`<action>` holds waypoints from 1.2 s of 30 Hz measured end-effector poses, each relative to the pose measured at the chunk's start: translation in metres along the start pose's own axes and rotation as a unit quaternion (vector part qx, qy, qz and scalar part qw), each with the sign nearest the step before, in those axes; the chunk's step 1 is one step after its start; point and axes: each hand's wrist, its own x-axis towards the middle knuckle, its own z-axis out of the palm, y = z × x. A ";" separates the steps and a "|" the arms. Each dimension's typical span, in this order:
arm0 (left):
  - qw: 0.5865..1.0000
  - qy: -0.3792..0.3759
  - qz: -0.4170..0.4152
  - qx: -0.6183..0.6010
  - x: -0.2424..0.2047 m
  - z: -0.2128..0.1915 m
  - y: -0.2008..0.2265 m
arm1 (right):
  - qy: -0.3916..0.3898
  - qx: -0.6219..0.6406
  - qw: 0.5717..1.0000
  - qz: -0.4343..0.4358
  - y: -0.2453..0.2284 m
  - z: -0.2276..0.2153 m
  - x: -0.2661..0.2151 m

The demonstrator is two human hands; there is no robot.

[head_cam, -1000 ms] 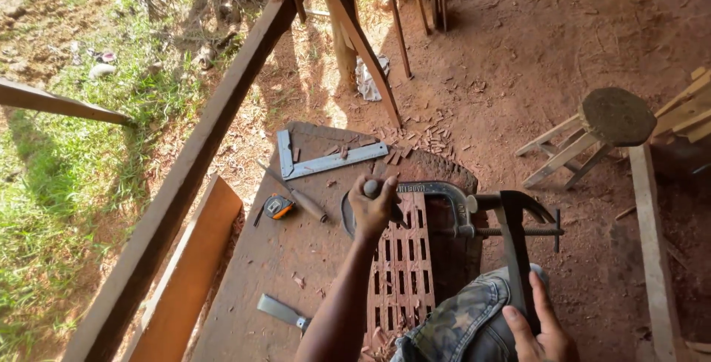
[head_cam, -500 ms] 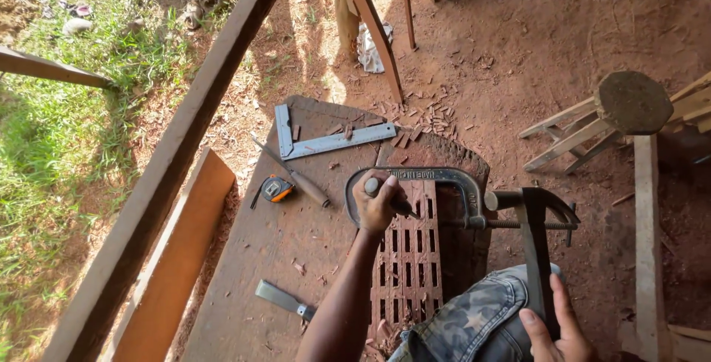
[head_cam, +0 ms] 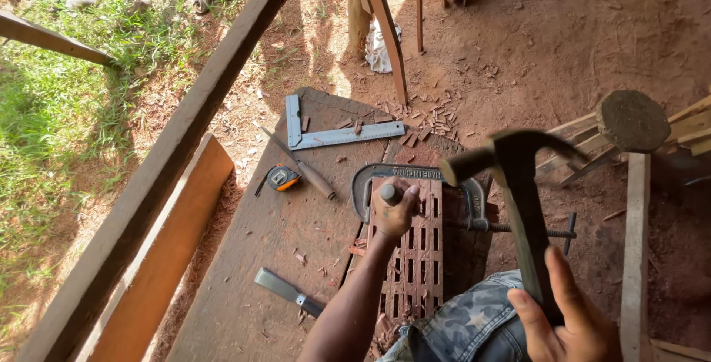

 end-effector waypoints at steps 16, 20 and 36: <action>0.988 -0.079 -0.096 0.095 -0.003 0.022 -0.027 | -0.214 -0.241 0.946 -0.024 -0.036 -0.009 0.019; 0.954 -0.066 0.012 0.292 -0.001 0.028 0.001 | 0.003 -0.132 0.979 -0.156 -0.029 -0.016 -0.001; 0.960 -0.115 -0.001 0.254 -0.003 0.033 -0.017 | 0.009 -0.105 0.992 -0.073 -0.022 -0.013 -0.007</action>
